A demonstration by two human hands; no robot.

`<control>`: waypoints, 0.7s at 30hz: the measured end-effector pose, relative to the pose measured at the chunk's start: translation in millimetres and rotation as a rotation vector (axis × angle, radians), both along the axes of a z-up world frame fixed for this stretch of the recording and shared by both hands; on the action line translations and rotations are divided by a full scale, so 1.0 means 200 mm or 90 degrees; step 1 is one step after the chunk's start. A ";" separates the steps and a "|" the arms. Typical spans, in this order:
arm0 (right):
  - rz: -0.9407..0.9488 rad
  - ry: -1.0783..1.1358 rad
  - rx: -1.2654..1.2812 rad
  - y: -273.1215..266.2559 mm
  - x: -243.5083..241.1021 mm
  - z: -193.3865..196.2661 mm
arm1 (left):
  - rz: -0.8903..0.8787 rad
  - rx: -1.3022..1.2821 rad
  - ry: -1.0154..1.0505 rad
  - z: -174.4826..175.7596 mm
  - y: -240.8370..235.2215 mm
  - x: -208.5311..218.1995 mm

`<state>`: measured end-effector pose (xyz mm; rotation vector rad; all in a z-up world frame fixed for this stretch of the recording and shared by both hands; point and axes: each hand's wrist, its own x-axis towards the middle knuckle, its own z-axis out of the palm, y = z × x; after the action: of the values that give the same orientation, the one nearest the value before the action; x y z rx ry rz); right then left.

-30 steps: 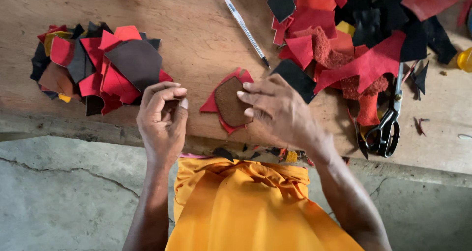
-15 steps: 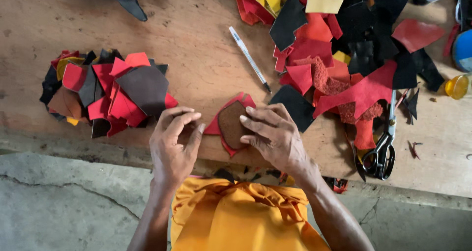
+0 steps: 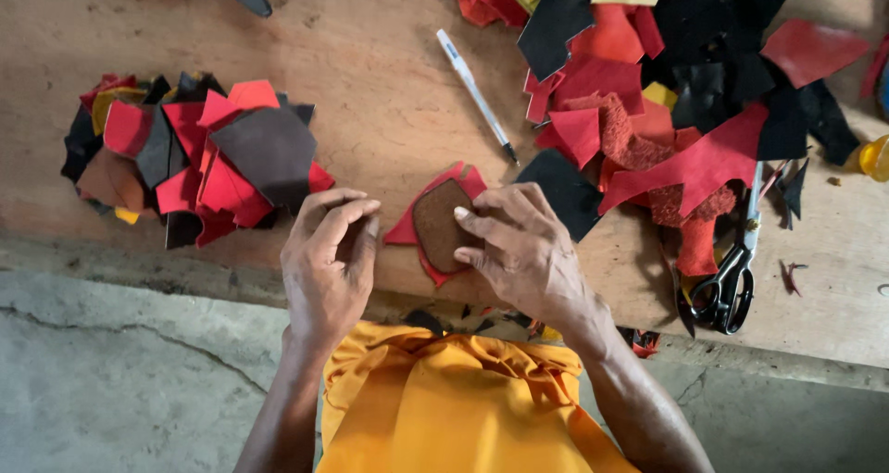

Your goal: The person arranges red and black fabric pieces on a wooden table, using a black template to trace outlines with a white marker. They then use scissors to cut the marked fabric into specific shapes, handling the pieces and tools with both hands throughout the process.

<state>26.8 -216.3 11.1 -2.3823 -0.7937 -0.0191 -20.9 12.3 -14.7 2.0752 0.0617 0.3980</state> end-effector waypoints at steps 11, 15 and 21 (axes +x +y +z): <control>0.002 0.022 0.000 -0.02 0.02 -0.03 | -0.030 -0.010 0.014 0.00 0.00 0.00; 0.015 0.012 0.022 -0.03 0.03 -0.04 | -0.111 0.085 -0.029 0.00 0.00 0.01; 0.007 0.006 0.052 -0.03 0.02 -0.07 | -0.129 0.117 -0.029 -0.01 -0.05 0.01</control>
<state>29.8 -223.1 -2.4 -2.3003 -0.7870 -0.0355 -19.1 3.3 -16.7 2.2271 -0.2188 0.3363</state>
